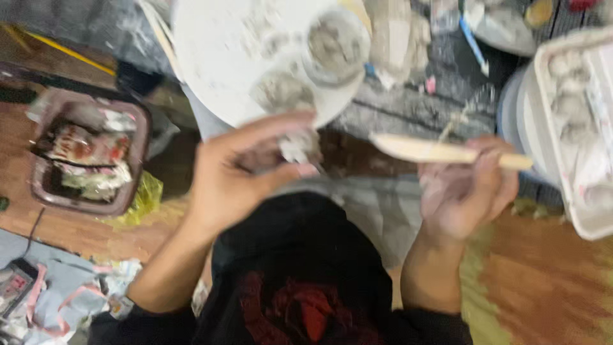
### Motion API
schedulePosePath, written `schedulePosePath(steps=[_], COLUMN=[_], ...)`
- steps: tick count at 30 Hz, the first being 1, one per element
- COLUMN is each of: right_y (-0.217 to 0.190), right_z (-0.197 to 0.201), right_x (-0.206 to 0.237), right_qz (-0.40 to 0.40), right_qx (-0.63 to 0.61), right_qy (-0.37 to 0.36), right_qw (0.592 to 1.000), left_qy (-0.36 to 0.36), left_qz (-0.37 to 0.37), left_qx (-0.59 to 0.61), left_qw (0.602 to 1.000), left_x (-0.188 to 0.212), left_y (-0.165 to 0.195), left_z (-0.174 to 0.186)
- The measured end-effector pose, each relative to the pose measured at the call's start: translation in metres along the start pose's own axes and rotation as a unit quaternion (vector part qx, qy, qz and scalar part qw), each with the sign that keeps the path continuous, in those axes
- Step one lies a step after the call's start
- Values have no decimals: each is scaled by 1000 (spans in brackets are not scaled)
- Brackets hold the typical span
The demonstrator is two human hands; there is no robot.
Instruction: The person shapes a small clay object using their hands and a wooden sculpting tool. They add small pieces of clay to the object and refine its surface details. The person places the finished piece into a container with other similar clay objects.
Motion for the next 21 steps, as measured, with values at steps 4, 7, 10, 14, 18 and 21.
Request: schedulePosePath(steps=[4, 7, 10, 14, 18, 21], right_y=[6, 12, 10, -2, -15, -22], right_z=[20, 35, 37, 17, 3, -3], right_x=[2, 7, 13, 24, 26, 22], right_qz=[-43, -53, -51, -39, 8, 67], right_qx=[-48, -55, -51, -51, 14, 44], right_qy=[5, -15, -73, -160, -165, -184], right_qw=[998, 997, 995, 985, 986, 980], left_qy=[-31, -30, -33, -38, -48, -51], left_qz=[23, 34, 66, 86, 56, 13], left_qx=[49, 6, 41, -26, -19, -32], left_qw=[998, 999, 996, 995, 997, 998], left_x=[-1, 0, -1, -5, -3, 0], left_y=[-19, -29, -33, -30, -16, -1], left_z=[-4, -9, -11, -20, -26, -27])
Point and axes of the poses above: each hand's wrist, its own x-axis away from the middle knuckle, its own z-axis out of the back of the hand, y = z × x, the point moved 6 cm from there along -x, towards the middle knuckle, and after that the axes turned 15 degrees about z, right-handed, at the moved point
